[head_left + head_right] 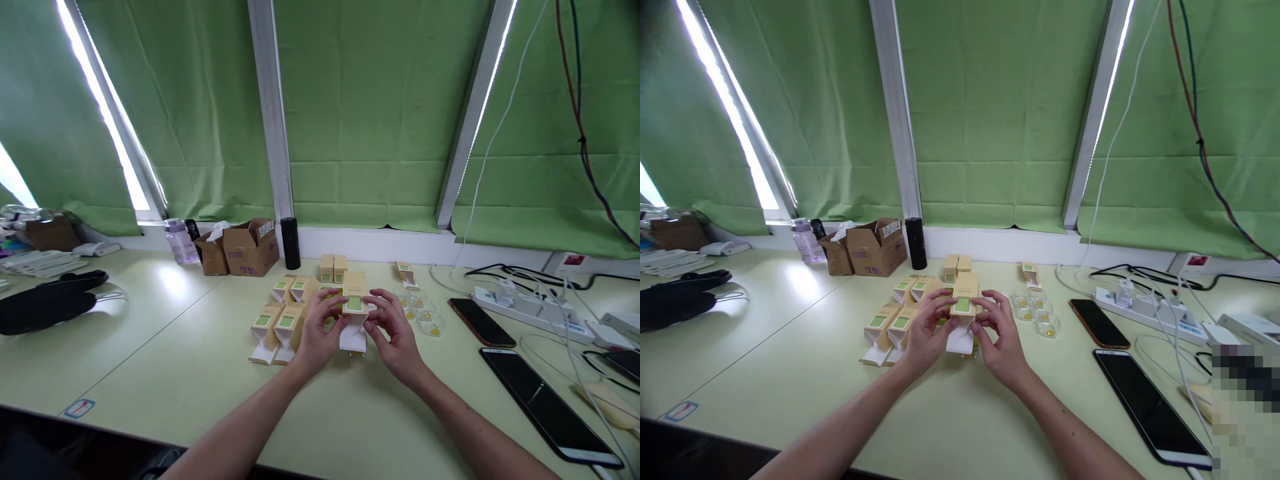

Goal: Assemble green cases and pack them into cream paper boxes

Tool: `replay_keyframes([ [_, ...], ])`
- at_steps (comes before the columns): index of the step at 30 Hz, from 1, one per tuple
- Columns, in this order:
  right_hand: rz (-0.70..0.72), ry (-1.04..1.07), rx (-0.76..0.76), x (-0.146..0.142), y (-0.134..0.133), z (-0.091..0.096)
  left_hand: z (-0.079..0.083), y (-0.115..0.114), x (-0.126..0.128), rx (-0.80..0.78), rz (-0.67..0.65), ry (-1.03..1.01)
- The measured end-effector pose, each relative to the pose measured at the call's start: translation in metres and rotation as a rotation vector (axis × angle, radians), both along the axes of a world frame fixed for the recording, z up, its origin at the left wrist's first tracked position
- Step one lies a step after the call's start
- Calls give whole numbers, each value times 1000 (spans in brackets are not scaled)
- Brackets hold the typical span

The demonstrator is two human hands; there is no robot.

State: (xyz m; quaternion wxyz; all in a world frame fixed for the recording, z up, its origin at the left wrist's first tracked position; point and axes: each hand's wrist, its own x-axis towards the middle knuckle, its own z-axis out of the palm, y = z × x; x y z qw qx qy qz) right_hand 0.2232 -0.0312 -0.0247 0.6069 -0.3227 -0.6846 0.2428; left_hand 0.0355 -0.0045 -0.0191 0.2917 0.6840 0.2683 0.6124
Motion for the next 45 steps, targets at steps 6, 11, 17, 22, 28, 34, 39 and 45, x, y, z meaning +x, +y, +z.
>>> replay_keyframes([
  [6,-28,41,-18,-2,0,0,-2,-1,0,6,18,30],
  [11,-45,56,-21,-4,2,-4,-1,-2,1,34,40,48],
  [17,-47,55,-30,-5,4,-5,0,-3,1,39,57,66],
  [22,-45,49,-26,-4,4,-5,0,-4,1,49,52,84],
  [28,-49,48,-45,-3,3,-3,-1,-3,0,52,49,107],
  [34,-56,86,-96,-2,3,-2,1,-6,-7,51,-49,183],
  [39,-58,129,-88,0,6,-2,0,-6,-11,29,-154,242],
  [45,-73,133,-86,0,6,-3,1,-5,-9,-3,-185,264],
])
